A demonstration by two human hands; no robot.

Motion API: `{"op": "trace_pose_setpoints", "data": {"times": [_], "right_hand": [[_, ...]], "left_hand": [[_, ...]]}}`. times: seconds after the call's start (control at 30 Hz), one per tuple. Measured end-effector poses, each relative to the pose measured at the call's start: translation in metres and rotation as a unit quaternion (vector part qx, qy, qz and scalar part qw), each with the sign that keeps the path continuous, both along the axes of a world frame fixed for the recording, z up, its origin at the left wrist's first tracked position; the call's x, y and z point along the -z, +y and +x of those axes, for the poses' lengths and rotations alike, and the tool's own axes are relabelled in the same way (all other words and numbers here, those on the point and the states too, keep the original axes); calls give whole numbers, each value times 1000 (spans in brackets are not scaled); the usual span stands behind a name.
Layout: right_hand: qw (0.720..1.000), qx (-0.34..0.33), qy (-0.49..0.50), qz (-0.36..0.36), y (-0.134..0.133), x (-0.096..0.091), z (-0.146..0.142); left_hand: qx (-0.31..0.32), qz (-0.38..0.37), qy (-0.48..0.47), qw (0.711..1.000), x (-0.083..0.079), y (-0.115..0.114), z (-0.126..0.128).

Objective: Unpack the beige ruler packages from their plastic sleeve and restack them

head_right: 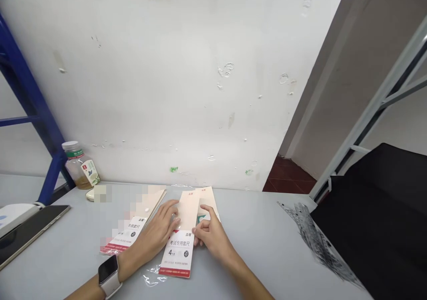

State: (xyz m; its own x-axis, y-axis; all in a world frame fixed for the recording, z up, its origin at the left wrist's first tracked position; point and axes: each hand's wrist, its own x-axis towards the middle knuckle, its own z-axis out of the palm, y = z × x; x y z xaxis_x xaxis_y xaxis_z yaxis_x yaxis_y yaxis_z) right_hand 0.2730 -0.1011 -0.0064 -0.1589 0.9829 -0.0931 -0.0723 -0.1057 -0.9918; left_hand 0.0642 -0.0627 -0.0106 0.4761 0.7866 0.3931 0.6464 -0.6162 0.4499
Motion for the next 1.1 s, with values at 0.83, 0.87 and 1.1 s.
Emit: {"op": "trace_pose_setpoints", "data": {"times": [0.83, 0.87, 1.1], "right_hand": [[997, -15, 76, 4, -4, -12, 1], [993, -14, 118, -8, -4, -15, 3], [947, -21, 317, -54, -3, -17, 13]], "left_hand": [[-122, -316, -388, 857, -24, 17, -13], [-150, -306, -380, 860, -26, 24, -23], [-321, -201, -138, 915, -27, 66, -83]]}}
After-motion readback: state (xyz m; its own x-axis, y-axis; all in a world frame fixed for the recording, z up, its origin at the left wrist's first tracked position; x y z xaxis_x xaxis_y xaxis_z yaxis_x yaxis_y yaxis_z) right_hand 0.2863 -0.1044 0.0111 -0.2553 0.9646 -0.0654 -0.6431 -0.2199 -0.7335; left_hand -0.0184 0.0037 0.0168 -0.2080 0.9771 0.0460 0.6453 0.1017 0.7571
